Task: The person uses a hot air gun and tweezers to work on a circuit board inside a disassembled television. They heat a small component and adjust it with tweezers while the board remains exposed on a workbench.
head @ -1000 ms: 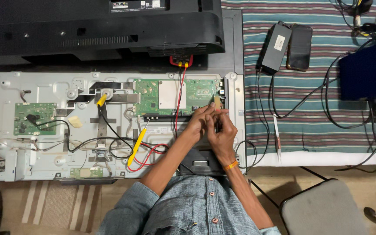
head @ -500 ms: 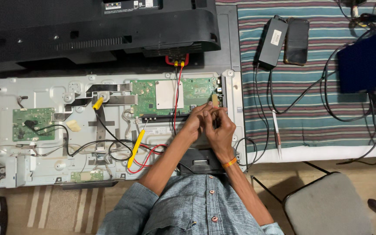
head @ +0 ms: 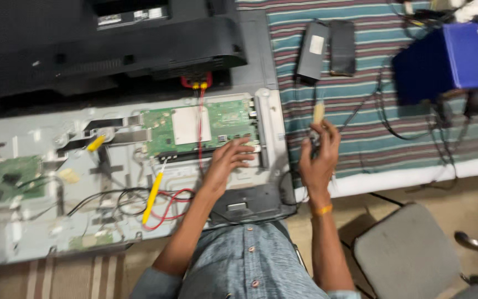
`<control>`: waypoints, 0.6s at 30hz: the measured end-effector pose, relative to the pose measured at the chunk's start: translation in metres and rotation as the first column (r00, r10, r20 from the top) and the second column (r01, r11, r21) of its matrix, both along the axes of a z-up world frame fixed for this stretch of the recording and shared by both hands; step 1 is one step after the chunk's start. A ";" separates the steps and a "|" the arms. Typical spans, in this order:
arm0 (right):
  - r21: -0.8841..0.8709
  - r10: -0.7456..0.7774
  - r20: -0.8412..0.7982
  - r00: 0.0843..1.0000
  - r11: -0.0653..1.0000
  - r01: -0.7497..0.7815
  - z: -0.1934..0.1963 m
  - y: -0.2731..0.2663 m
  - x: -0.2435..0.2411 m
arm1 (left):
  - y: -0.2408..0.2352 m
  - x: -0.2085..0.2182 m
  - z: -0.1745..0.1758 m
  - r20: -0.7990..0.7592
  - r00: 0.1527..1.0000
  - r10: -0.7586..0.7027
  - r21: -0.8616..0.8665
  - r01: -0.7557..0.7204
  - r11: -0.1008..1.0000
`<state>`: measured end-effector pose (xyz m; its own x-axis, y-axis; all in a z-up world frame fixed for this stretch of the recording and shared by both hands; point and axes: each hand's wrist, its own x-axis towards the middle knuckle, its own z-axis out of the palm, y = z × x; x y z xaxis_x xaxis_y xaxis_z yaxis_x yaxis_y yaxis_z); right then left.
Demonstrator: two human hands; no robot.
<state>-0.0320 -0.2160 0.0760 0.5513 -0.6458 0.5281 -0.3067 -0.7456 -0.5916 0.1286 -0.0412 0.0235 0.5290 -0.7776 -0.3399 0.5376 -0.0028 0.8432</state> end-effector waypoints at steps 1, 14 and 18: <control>0.030 -0.029 -0.034 0.999 0.999 0.030 -0.008 -0.025 -0.007 | 0.007 -0.006 0.004 0.009 1.000 0.015 -0.019 -0.014 1.000; 0.435 -0.467 0.482 0.741 0.862 0.260 -0.066 -0.275 -0.132 | 0.023 -0.062 0.035 0.214 0.971 0.103 0.106 -0.128 0.986; 0.653 -0.891 0.440 0.110 0.233 -0.721 -0.035 -0.380 -0.152 | -0.003 -0.083 0.041 0.237 0.969 0.064 0.079 -0.085 0.993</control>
